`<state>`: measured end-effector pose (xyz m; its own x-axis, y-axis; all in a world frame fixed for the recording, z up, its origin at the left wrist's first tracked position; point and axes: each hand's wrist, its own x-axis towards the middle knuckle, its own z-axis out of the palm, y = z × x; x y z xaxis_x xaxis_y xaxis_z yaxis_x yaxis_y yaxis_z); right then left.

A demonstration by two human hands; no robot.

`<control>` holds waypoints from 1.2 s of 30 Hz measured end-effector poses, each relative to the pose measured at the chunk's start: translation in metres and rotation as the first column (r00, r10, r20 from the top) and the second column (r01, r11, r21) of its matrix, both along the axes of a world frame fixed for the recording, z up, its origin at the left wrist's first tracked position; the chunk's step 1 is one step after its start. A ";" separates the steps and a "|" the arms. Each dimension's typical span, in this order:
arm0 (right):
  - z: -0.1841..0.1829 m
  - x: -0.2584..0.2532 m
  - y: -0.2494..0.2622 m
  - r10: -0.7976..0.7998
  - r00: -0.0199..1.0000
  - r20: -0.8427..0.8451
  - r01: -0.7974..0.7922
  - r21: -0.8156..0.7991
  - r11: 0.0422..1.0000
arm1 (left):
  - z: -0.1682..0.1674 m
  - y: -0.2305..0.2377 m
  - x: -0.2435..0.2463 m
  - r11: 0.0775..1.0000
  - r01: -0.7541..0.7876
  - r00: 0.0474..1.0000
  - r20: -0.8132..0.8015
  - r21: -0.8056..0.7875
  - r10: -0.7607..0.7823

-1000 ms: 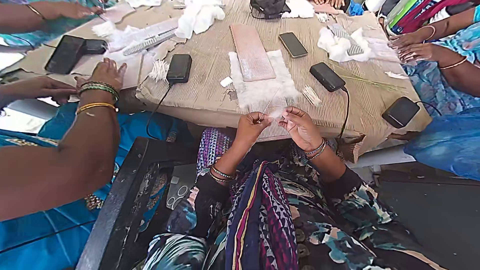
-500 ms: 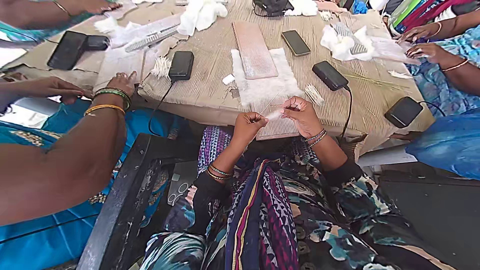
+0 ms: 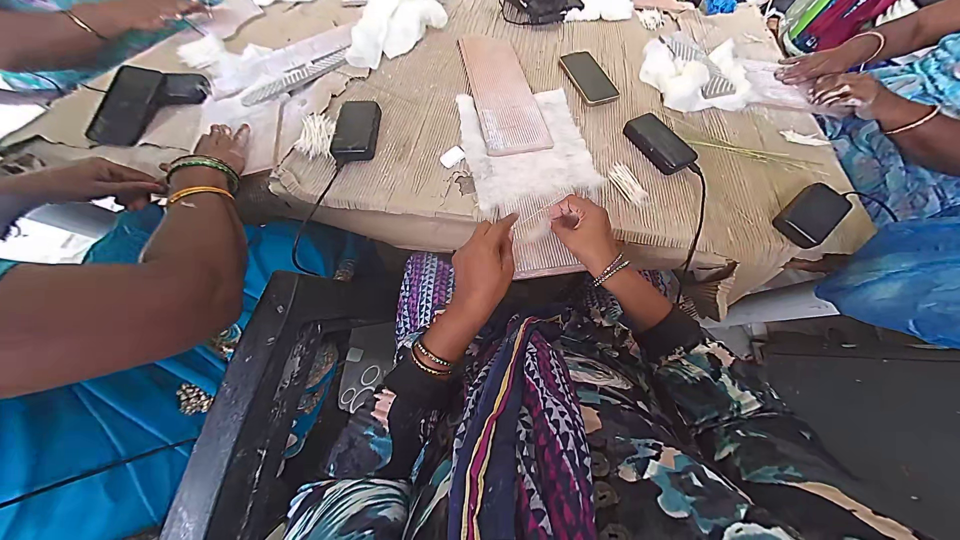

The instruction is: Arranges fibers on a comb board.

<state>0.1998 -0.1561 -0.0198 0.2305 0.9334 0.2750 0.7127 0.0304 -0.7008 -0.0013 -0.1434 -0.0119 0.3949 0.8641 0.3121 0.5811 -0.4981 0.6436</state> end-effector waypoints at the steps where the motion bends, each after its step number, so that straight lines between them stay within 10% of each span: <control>1: 0.002 -0.001 -0.001 -0.016 0.999 0.039 0.016 0.001 1.000 | -0.001 -0.004 0.000 0.998 -0.005 0.999 -0.038 0.066 0.007; 9: 0.009 0.004 -0.007 -0.086 0.992 0.094 0.088 -0.013 0.996 | -0.010 -0.014 -0.002 0.998 -0.007 0.966 -0.259 0.068 0.025; 13: 0.004 -0.001 -0.010 0.195 0.938 0.288 -0.231 0.095 0.968 | -0.012 -0.014 0.000 0.997 -0.018 0.961 -0.273 0.079 0.039; 17: 0.002 -0.018 -0.020 0.453 0.715 0.532 -0.354 -0.284 0.891 | -0.010 -0.014 0.000 0.996 -0.017 0.962 -0.271 0.083 0.039; 25: 0.044 -0.003 -0.076 0.664 0.626 0.409 -0.332 -0.631 0.701 | -0.021 -0.031 -0.017 0.973 0.112 0.981 -0.181 0.203 -0.075; 31: 0.025 0.001 -0.055 0.303 0.848 0.435 -0.367 0.071 0.927 | -0.028 -0.020 -0.019 0.951 0.068 0.994 -0.107 0.300 -0.037; 36: 0.014 -0.023 -0.008 0.455 0.738 0.499 -0.305 -0.355 0.884 | -0.024 0.014 -0.018 0.965 0.053 0.986 -0.165 0.258 -0.011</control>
